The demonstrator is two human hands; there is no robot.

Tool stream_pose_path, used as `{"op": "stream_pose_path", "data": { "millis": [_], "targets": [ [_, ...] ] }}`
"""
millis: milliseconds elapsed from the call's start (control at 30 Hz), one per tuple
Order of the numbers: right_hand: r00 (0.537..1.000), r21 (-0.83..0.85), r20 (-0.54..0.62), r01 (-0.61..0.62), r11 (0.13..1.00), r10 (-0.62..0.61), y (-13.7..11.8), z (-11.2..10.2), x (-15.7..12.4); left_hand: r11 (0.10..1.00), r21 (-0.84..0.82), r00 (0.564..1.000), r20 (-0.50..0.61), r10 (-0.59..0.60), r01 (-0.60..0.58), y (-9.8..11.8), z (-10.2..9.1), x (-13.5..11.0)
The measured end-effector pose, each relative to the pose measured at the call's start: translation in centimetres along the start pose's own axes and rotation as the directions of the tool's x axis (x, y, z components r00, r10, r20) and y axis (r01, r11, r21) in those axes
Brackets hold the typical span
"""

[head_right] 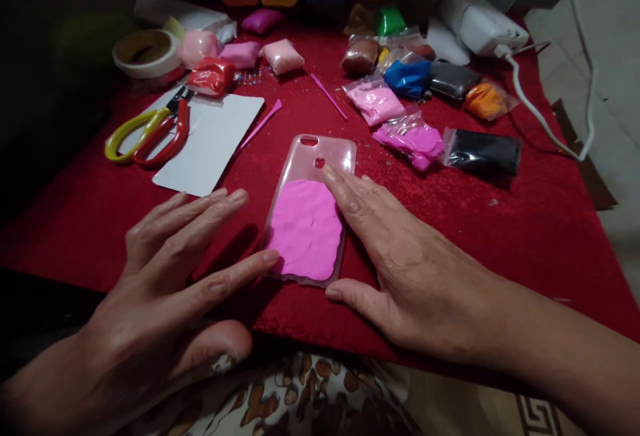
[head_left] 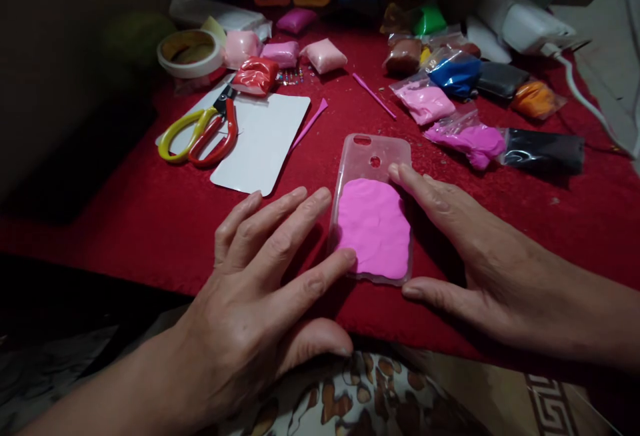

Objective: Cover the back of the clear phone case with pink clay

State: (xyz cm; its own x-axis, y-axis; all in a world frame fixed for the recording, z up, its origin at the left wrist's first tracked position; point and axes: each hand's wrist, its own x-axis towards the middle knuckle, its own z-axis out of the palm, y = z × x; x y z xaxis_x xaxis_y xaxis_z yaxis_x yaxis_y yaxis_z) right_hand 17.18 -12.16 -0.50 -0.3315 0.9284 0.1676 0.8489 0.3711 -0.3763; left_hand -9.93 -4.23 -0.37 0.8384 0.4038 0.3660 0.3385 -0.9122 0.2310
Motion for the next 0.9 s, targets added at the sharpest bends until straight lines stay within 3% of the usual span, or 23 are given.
{"op": "stream_pose_path", "data": {
  "millis": [233,467,900],
  "targets": [
    [1.000,0.004,0.006,-0.004,1.000,0.004,-0.04,0.02,-0.01,0.997,0.069,0.999,0.027,0.023,-0.024,0.18,0.03,-0.58],
    [1.000,0.000,0.024,-0.007,1.000,0.007,-0.16,-0.16,0.05,0.999,-0.041,1.000,0.030,-0.005,0.007,-0.06,-0.57,-0.50],
    [1.000,-0.021,0.022,-0.004,1.000,0.005,-0.04,-0.13,-0.06,0.999,0.040,1.000,0.009,-0.012,0.012,0.11,0.11,-0.18]
  ]
}}
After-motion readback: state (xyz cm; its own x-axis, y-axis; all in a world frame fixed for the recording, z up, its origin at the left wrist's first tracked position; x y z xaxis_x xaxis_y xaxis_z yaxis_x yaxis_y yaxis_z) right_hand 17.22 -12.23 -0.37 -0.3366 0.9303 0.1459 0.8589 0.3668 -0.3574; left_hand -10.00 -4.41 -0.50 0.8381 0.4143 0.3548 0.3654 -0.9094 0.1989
